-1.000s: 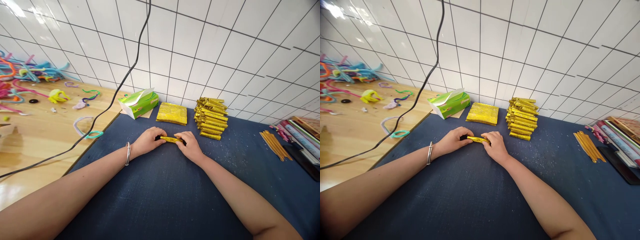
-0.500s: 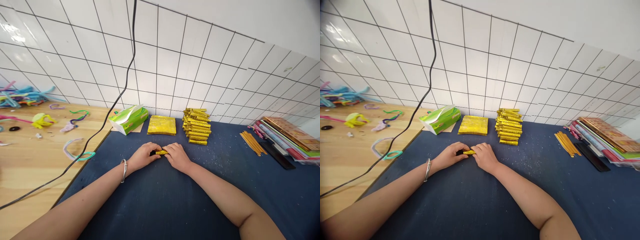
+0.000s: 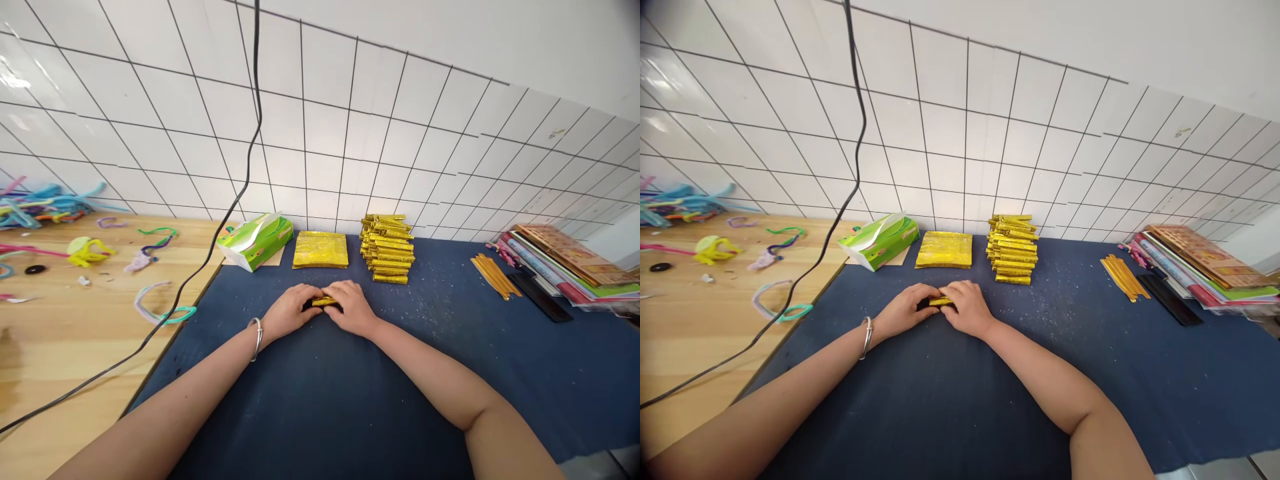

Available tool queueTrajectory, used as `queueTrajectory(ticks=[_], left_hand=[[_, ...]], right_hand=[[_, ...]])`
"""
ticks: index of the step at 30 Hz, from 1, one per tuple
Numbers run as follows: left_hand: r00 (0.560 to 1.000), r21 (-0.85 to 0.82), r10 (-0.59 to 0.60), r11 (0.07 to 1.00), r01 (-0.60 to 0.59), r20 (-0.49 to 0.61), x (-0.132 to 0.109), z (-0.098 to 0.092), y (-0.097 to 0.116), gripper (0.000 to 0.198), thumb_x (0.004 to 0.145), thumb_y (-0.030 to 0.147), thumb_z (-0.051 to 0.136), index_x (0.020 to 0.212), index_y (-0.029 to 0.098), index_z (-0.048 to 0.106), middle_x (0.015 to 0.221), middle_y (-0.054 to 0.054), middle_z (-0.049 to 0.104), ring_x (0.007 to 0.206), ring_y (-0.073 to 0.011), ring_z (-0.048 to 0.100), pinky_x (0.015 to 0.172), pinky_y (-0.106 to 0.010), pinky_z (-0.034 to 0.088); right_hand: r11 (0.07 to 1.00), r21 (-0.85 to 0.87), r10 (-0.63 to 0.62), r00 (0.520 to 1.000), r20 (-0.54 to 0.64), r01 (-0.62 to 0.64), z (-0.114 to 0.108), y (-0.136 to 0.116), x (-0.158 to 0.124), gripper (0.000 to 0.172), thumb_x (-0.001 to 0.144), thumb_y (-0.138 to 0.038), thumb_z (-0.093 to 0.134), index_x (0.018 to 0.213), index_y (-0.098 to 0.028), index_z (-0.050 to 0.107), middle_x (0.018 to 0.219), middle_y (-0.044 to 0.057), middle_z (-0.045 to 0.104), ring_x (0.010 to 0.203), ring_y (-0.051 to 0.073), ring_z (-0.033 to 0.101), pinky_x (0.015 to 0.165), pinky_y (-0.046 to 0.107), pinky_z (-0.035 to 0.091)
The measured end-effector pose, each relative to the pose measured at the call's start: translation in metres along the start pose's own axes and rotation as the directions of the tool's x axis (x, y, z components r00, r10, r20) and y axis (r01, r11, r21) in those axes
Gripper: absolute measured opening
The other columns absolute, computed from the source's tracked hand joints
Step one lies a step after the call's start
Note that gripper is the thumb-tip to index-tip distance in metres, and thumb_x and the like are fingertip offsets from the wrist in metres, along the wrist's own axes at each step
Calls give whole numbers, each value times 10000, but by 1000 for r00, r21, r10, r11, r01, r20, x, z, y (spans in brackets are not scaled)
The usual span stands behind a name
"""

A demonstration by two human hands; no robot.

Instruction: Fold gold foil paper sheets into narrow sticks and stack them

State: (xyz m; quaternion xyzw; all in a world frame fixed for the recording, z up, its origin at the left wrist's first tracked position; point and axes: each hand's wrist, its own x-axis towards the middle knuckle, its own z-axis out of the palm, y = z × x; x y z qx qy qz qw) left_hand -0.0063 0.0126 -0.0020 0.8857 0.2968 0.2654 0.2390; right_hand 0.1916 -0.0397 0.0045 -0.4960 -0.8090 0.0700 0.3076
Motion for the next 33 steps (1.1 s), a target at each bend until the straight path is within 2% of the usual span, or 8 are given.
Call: queueTrajectory(ticks=[4,6,9,14,17,23,26,33], left_hand=[[971,-142,-197,974,177,-137,-3,-6,-2,317,835,423,522,1060,199,528,970,-33,599,846,-155,561,760,-285,456],[934,-150,-288,954,260,-211,-5,-9,-3,281,861,440,471,972,189,534,843,-3,582,716,-123,530,658,-240,431],[892,-99,-348,937,334,-288,-8,-9,-3,288,883,445,422,822,181,520,675,30,518,609,-104,470,581,-217,376],[924,-53,-288,957,284,-253,-8,-6,0,232,877,406,449,855,189,527,749,9,564,681,-122,522,653,-241,424],[968,-5,-149,988,152,-202,-6,-5,2,177,858,345,497,946,204,555,936,-30,588,863,-155,552,793,-291,449],[1000,40,10,999,-9,-5,-3,-1,4,158,852,294,521,977,222,586,993,-37,604,965,-176,538,891,-337,432],[1000,78,6,997,-8,30,-4,1,2,161,845,268,524,989,219,579,974,-34,606,937,-179,540,870,-338,433],[989,191,-102,974,122,-109,-5,-4,-11,163,819,206,496,965,197,568,927,-47,597,891,-192,541,819,-340,430]], right_hand=[[923,341,265,937,-228,-178,-2,16,2,233,874,-299,455,1031,-226,612,1047,48,612,993,177,540,877,332,416],[828,490,428,873,-234,-274,1,27,4,262,879,-339,425,998,-204,616,968,44,625,876,164,572,790,306,457],[779,541,496,839,-222,-318,6,38,4,302,887,-357,381,1028,-186,586,904,37,620,699,132,570,678,279,480],[795,518,493,835,-246,-316,9,38,1,245,842,-313,457,994,-200,612,911,28,604,751,138,561,720,283,469],[847,437,427,876,-225,-301,8,36,-1,198,800,-238,497,934,-203,638,927,27,587,769,136,552,751,289,459],[915,306,311,943,-121,-262,11,34,-2,199,771,-168,521,919,-206,649,914,23,583,814,139,547,790,297,444],[907,321,327,935,-134,-271,11,36,-2,191,777,-187,526,925,-206,646,917,21,586,797,135,550,773,289,446],[881,373,380,905,-193,-291,4,41,-2,213,818,-222,464,940,-200,637,931,32,604,842,148,563,771,287,450]])
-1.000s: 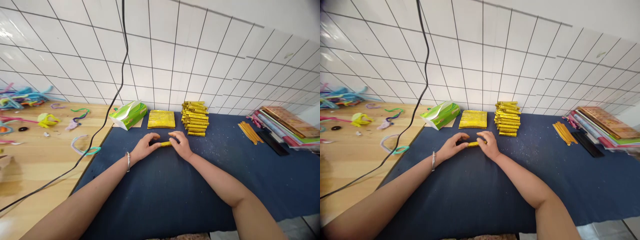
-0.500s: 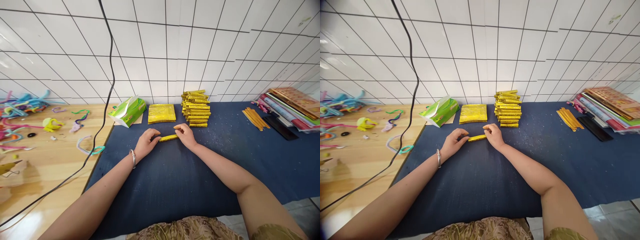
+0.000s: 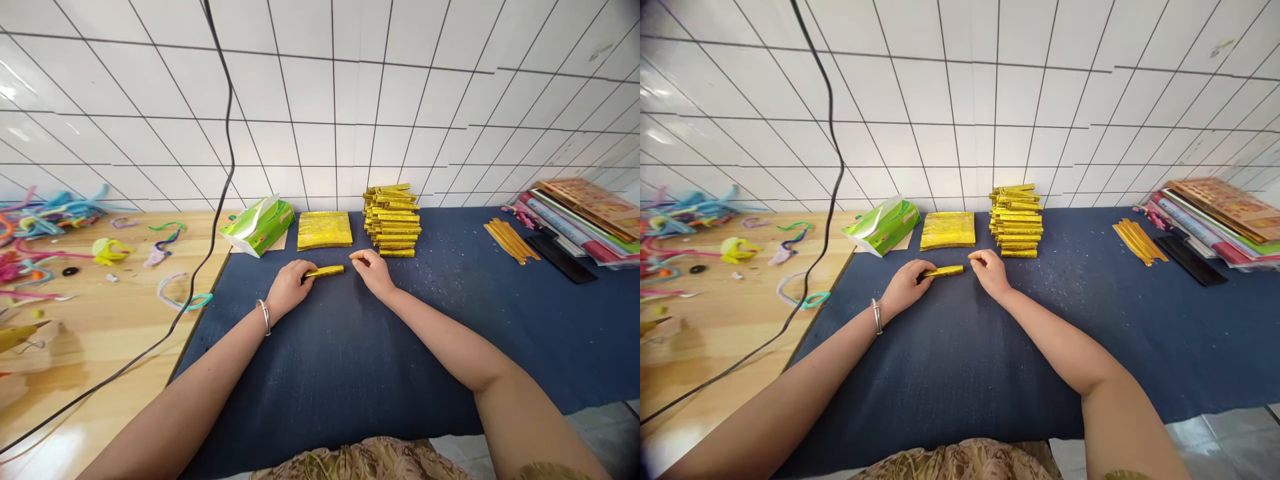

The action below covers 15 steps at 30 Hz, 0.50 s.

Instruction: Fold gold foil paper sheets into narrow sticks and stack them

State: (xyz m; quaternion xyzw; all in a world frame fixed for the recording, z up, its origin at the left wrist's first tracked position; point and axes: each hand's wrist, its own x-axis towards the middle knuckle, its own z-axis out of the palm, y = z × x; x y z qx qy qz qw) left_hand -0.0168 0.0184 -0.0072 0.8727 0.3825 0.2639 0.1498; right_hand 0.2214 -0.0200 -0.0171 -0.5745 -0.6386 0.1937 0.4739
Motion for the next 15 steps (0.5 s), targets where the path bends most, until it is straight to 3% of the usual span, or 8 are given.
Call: queueTrajectory(ticks=[7,15], left_hand=[[999,61,46,997,-46,2,3,2,13,209,824,262,532,1026,216,559,1113,-61,588,1030,-225,517,889,-389,383],[988,84,141,986,-146,68,7,9,21,213,890,233,443,1041,238,593,1126,-51,601,1058,-208,513,900,-384,373]], right_hand=[[999,-24,-29,999,41,30,1,-1,-3,194,799,-218,493,907,-204,654,892,24,618,785,141,568,734,286,457],[995,-79,-51,996,72,56,4,-2,-8,186,793,-175,522,903,-217,666,852,14,618,807,142,567,762,288,442]])
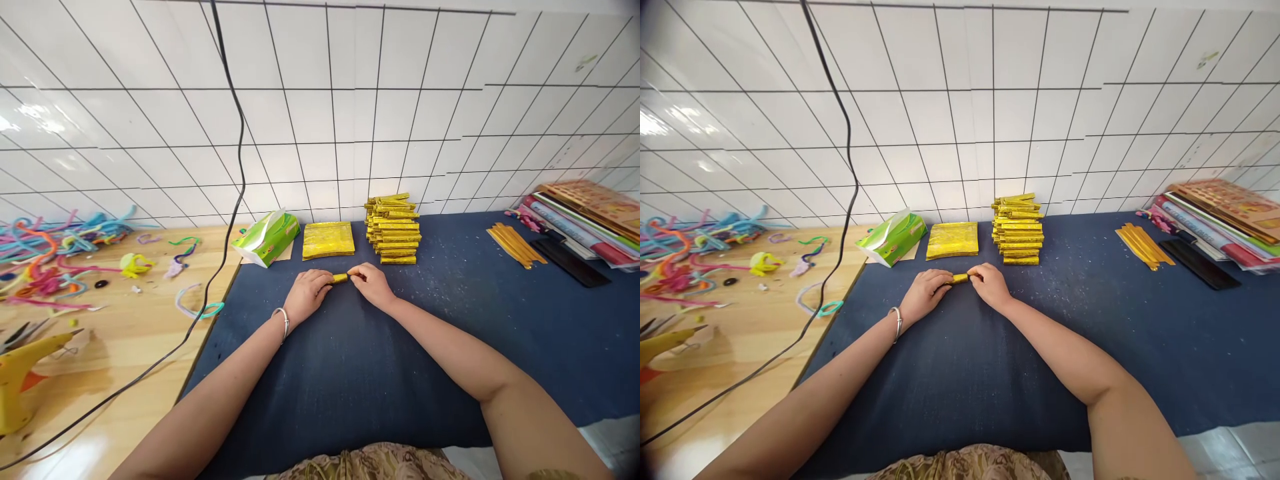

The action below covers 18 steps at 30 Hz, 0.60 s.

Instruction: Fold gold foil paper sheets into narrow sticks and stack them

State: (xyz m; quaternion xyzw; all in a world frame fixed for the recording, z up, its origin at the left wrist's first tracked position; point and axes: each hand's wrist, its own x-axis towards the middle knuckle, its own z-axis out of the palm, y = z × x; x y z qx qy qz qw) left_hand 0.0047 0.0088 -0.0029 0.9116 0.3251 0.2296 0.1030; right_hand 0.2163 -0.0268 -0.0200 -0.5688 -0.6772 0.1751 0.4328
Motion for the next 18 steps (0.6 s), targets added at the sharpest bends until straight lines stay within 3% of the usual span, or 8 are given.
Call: queueTrajectory(ticks=[5,10,14,18], left_hand=[[1000,3,10,1000,-10,5,-1,1,0,205,890,246,454,1027,232,606,1125,-57,597,1050,-208,518,896,-387,386],[1000,-7,28,1000,-28,-5,-1,2,-1,188,884,239,470,1011,222,608,1108,-59,598,1034,-205,523,885,-387,404],[998,-40,65,997,-66,-27,0,5,-6,170,872,217,493,1000,218,605,1087,-54,603,1018,-199,528,888,-386,415],[995,-120,83,989,-90,-56,1,8,-11,151,855,186,516,970,211,611,1063,-49,608,1000,-194,534,906,-384,418]], right_hand=[[999,-31,-20,1000,19,21,-2,0,-2,159,794,-156,532,849,-215,670,827,10,612,815,146,558,784,296,434],[995,-67,-75,997,16,76,-6,-5,-4,264,811,-136,521,1016,-235,653,934,31,605,914,164,537,866,338,413],[954,-188,-215,970,111,233,-8,-10,-6,332,846,-154,504,1130,-282,619,1083,52,568,1034,193,477,929,380,380],[905,-301,-246,946,211,302,-7,-10,-6,310,855,-204,518,1134,-285,625,1171,64,530,1086,223,427,952,407,361]])
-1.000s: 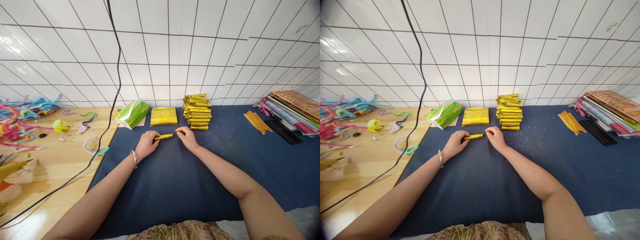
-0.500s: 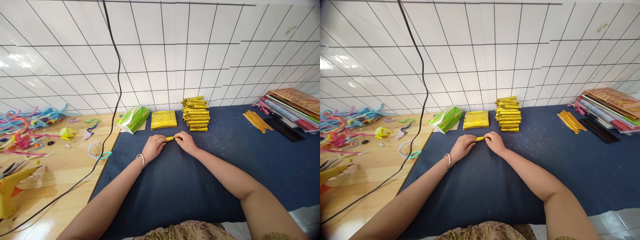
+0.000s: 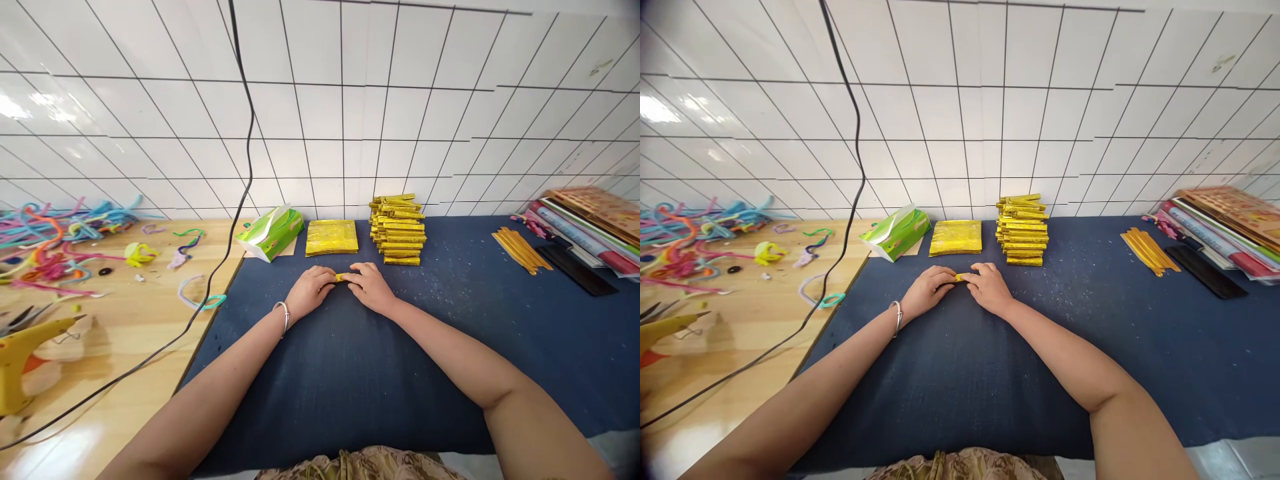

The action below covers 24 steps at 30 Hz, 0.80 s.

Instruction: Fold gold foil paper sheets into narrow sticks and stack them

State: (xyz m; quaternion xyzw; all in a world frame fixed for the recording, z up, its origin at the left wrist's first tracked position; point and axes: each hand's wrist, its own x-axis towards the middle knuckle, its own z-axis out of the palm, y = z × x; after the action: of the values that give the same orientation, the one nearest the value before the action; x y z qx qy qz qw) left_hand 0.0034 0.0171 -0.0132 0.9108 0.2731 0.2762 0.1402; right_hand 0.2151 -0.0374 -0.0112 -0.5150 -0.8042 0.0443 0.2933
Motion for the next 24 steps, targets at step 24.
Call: queueTrajectory(ticks=[24], left_hand=[[997,-96,-78,992,79,9,0,-4,-1,104,834,198,537,927,208,583,973,-26,621,920,-173,560,851,-329,446]], right_hand=[[999,17,32,999,-16,-32,1,-4,3,307,822,-219,564,1128,-235,575,1155,65,538,1084,226,437,938,398,354]])
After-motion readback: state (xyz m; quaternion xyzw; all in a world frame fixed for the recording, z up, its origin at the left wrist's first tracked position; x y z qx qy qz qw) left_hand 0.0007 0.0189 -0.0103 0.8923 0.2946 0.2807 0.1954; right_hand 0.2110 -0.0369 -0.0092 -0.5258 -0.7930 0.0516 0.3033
